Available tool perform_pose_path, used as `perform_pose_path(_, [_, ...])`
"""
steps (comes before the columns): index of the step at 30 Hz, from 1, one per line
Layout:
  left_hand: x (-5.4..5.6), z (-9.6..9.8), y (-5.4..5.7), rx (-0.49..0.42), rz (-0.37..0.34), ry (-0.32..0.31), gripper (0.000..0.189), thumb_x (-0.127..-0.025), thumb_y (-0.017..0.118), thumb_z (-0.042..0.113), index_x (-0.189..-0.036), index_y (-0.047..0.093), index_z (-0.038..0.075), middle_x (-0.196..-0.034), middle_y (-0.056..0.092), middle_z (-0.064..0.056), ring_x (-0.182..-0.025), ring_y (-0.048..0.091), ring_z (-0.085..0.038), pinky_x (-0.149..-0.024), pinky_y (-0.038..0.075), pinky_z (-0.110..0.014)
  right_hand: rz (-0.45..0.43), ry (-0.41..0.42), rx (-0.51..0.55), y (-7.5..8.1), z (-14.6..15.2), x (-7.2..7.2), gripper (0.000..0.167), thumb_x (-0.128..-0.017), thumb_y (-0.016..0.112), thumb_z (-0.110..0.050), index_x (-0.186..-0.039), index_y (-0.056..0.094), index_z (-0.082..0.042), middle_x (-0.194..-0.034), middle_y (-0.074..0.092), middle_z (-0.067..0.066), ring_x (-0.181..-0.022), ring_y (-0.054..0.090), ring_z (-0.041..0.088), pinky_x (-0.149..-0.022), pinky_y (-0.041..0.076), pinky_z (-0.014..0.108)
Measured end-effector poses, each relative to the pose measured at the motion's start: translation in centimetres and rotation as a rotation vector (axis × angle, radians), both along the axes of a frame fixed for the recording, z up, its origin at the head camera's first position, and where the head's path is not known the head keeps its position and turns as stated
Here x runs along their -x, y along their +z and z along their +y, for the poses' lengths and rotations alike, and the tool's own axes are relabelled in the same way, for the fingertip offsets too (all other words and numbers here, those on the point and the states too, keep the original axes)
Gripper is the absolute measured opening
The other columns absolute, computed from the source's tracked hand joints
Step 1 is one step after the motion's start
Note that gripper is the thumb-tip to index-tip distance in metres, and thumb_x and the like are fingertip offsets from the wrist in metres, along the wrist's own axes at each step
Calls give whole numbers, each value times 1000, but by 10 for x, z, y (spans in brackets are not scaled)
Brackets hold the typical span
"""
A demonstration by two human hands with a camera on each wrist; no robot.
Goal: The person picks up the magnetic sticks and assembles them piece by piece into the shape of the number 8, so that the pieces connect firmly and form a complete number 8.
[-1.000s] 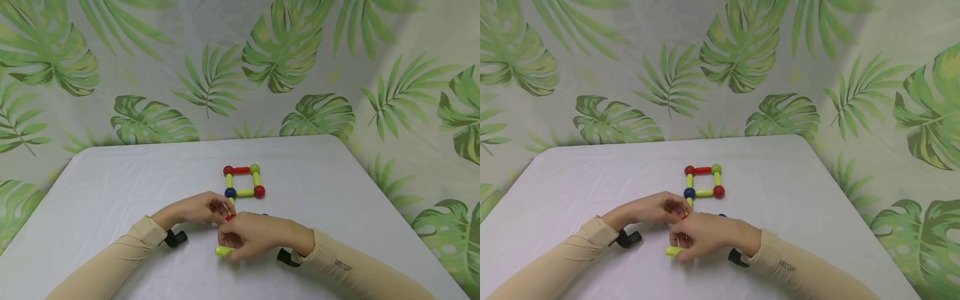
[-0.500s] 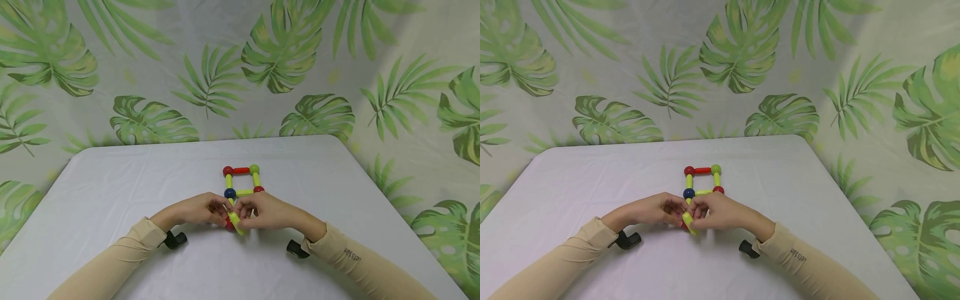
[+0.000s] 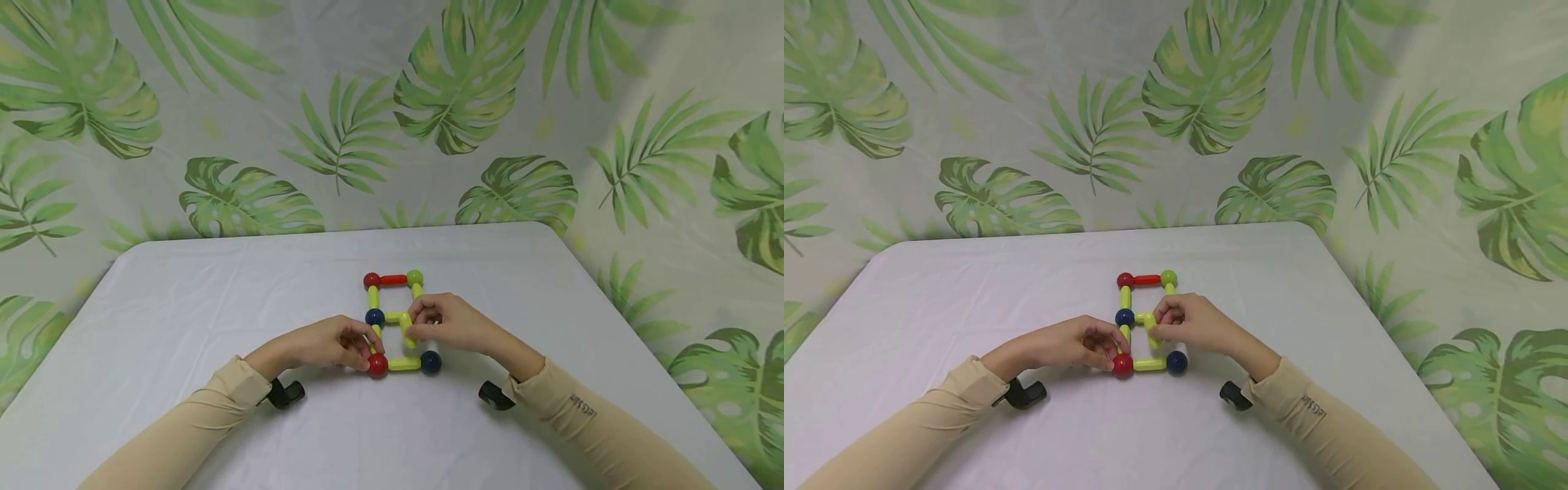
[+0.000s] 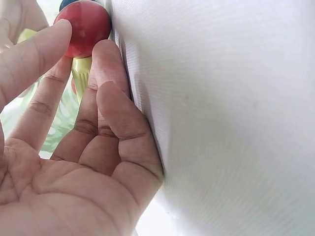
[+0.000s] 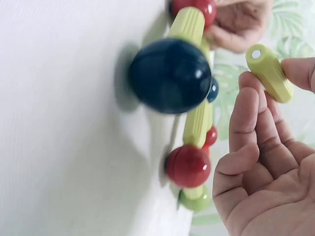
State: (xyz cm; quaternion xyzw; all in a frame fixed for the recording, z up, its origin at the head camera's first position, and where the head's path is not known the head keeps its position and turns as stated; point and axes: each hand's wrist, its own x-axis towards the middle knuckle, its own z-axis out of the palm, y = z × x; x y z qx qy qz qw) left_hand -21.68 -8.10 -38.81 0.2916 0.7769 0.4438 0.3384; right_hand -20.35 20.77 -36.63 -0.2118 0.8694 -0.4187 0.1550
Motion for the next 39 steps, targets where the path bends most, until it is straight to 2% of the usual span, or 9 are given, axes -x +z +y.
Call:
perform_pose_path(11, [0,-1,-2,-7,-2,5,25,-95,79,7,-119,76,13,-94,69,0,-82,60,-13,-70,46,-20,-92,-112,13,-10,14,12,22,-99,76,-28,-104,68,-9,-84,72,-2,-82,65,18,-69,45,27])
perform_pose_path(16, [1,-1,-2,-9,-10,5,26,-96,79,7,-120,75,11,-95,68,-2,-83,60,-12,-70,47,-21,-132,-148,20,-14,18,14,21,-99,75,-27,-104,68,-8,-80,70,-4,-79,62,19,-66,44,26])
perform_pose_path(30, [0,-1,-3,-11,-1,8,25,-96,79,8,-120,76,14,-95,69,0,-85,60,-14,-69,46,-21,-189,-176,21,-26,23,14,20,-100,75,-25,-102,67,-7,-78,68,-2,-72,57,16,-64,48,25])
perform_pose_path(39, [0,-2,-3,-24,-4,0,26,-96,79,6,-121,74,9,-95,68,-3,-86,59,-15,-70,46,-21,-200,-196,17,-30,23,12,20,-100,76,-25,-103,68,-7,-79,69,-3,-74,60,16,-66,48,25])
